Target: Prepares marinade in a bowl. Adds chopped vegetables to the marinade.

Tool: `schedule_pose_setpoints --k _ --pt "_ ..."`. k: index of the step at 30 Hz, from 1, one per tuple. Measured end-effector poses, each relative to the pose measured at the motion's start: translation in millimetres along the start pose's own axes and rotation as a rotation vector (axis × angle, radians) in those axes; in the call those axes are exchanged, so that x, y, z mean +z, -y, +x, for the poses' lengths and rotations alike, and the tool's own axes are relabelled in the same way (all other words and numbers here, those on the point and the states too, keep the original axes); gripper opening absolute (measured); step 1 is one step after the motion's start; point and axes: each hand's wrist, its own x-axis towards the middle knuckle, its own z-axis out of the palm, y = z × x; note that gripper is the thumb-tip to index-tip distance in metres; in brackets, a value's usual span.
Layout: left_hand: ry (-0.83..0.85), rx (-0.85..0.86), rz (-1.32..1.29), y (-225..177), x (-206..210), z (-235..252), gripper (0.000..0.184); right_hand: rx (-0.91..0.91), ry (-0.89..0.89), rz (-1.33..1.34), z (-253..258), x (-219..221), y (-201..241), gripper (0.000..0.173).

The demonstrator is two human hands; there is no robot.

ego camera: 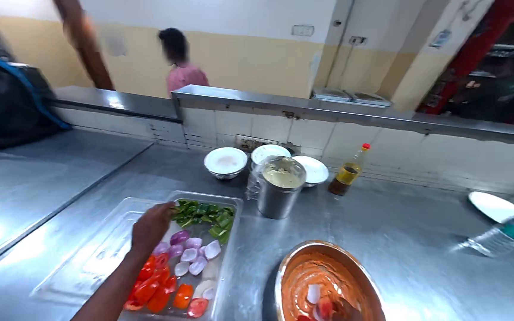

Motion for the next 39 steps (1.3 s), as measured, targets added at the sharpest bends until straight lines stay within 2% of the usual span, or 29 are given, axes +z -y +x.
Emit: schedule_pose_setpoints --k 2,4,8,12,15,21,24,29,39 --pt "-0.071 -0.023 -0.209 -24 1 6 0.029 0.036 0.018 0.010 -3 -3 3 0.046" --pt "-0.012 0.016 -0.356 -67 7 2 0.026 0.055 0.020 0.025 -4 -3 5 0.044" --pt "0.390 0.226 -0.507 -169 27 -33 0.029 0.069 0.024 0.049 0 -2 5 0.044" --pt "0.858 0.333 -0.564 -252 39 -62 0.034 0.067 0.042 0.045 1 -3 9 0.039" --pt "0.937 0.403 -0.545 -286 48 -72 0.036 0.054 0.048 0.053 2 -3 8 0.035" --pt "0.906 0.187 -0.631 -309 57 -80 0.038 0.072 0.048 0.049 3 -2 9 0.032" --pt "0.890 0.263 -0.655 -313 58 -84 0.029 0.066 0.063 0.054 4 -3 9 0.034" --pt "0.864 0.425 -0.685 -319 65 -90 0.030 0.058 0.072 0.068 5 -3 8 0.034" --pt "0.934 0.455 -0.670 -331 64 -93 0.034 0.068 0.062 0.083 5 -4 10 0.037"
